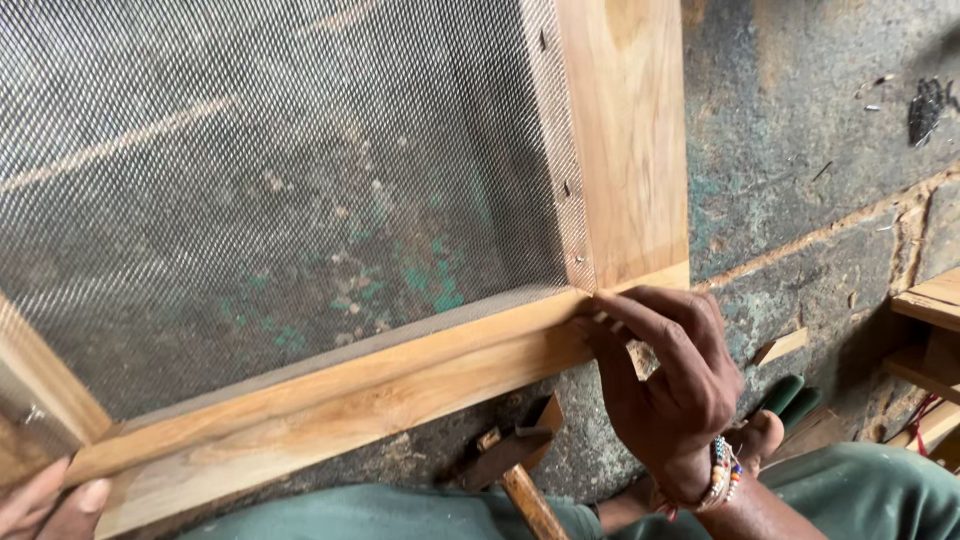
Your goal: The person sits on the floor and assembles a wooden frame with a metal mesh screen. They use a hammer to drive nails into the frame to secure the mesh and a thin wooden strip along the edge.
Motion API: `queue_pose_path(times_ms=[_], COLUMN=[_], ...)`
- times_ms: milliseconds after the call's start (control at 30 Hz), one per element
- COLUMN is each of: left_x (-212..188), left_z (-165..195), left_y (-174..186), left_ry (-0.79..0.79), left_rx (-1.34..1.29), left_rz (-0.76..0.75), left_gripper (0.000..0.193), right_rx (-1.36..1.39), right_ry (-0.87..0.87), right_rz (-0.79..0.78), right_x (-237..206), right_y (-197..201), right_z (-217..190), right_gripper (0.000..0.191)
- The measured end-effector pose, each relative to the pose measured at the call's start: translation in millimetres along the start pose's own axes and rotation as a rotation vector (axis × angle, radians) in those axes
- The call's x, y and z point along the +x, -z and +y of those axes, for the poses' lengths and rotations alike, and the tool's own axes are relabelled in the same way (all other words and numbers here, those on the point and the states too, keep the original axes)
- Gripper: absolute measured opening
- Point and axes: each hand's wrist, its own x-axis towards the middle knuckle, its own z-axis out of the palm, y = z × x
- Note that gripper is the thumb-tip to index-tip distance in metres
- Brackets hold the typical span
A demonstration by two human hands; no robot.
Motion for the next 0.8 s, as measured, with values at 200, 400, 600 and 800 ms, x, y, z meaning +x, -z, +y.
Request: queue_pose_path(times_ms=[200, 400, 600, 800], left_x=[15.4, 24.4, 28.4, 30.6], left_z=[8.1, 17.1, 19.1, 21.5], left_y=[-10.5, -17.9, -14.5, -10.5], left_ry=[0.002, -0.004, -0.009, -0.021], left_rx=[0.000, 0.006, 0.021, 0.034], left_rz=[0.011, 0.017, 0.024, 0.032], left_gripper=[0.040, 0.036, 0.032, 0.028], right_rx=[0.015, 0.027, 0.054, 0.058], right_ry=[0.028, 0.023, 0.038, -0.001], right_rz=[0.025, 0.057, 0.063, 0.004], right_x=[1.5, 3.5, 0.5, 4.8], right_y=[-1.3, -1.7, -1.7, 0.6], right_z=[-0.8, -3.3, 0.8, -1.7], right_gripper=[0.029, 0.028, 0.027, 0.030])
